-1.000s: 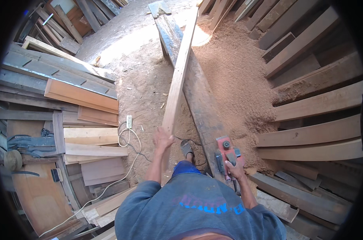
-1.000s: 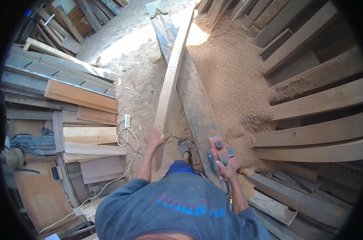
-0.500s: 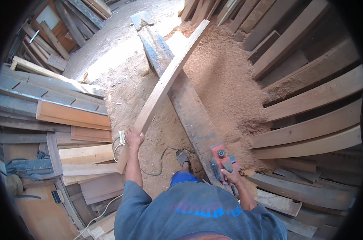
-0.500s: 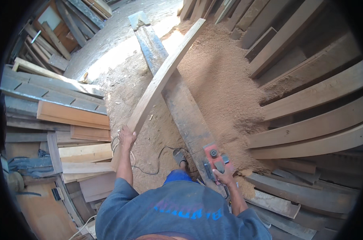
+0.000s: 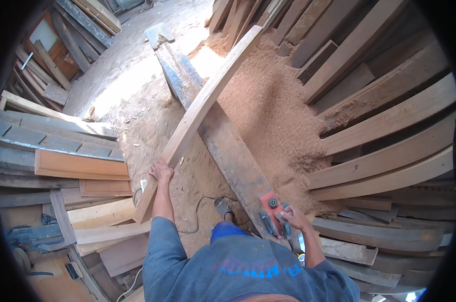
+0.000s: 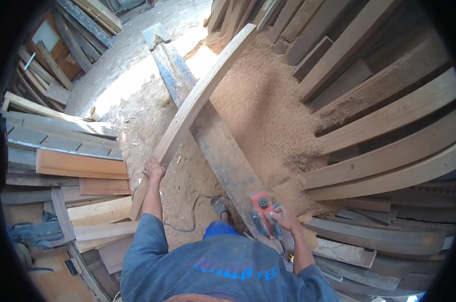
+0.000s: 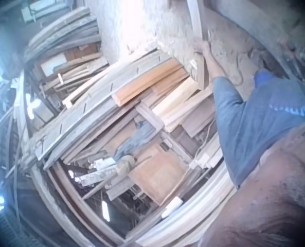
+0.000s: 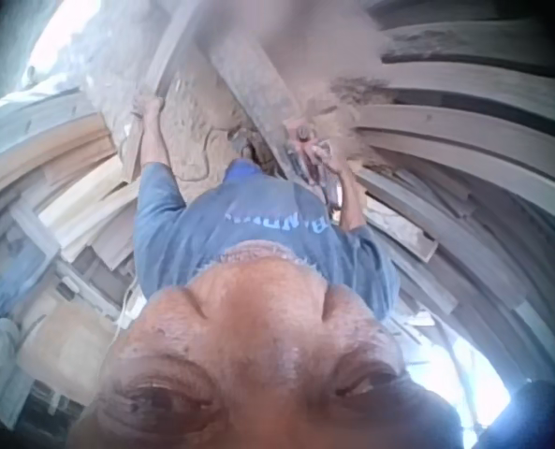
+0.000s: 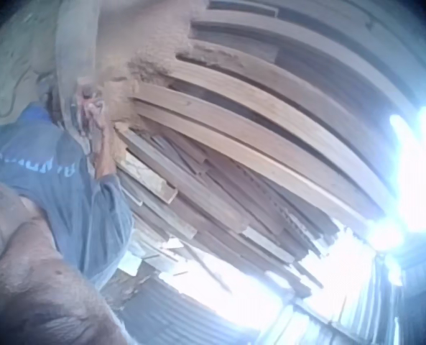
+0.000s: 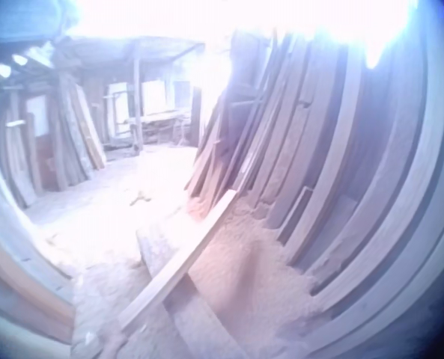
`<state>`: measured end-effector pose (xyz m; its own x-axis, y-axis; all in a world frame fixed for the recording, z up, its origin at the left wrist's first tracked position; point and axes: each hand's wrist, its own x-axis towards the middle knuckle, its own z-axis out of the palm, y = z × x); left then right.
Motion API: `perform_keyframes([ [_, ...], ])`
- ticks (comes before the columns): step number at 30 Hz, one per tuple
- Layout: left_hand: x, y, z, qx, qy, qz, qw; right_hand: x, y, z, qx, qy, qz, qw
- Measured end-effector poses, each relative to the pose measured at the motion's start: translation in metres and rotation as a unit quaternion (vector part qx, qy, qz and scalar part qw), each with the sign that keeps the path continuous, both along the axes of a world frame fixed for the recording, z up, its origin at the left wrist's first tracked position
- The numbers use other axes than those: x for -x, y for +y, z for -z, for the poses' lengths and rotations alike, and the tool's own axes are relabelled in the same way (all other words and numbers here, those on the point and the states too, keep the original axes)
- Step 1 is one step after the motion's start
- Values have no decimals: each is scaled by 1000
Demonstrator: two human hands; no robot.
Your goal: The person planes a wooden plank using an electric hand planer, occasionally lifting and turning the plank by hand to plane its different sides.
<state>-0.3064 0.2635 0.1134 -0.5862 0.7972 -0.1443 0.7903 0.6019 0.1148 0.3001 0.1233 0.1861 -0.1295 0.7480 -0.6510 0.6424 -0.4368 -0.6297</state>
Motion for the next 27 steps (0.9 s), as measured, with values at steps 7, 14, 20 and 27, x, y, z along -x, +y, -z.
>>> perform_keyframes([
  [7, -11, 123, -42, 42, -110, 101, 988, 8, 54, -43, -25, -123, 36, 991],
  [14, -96, 223, -58, -55, -89, 129, 986, 18, 62, -39, -87, -143, 24, 986],
  [20, -103, 239, -39, -90, -108, 124, 982, 14, 63, -40, -93, -165, 23, 982],
  [27, -94, 260, -39, -87, -65, 241, 964, 18, 104, -52, -105, -172, 42, 979],
])
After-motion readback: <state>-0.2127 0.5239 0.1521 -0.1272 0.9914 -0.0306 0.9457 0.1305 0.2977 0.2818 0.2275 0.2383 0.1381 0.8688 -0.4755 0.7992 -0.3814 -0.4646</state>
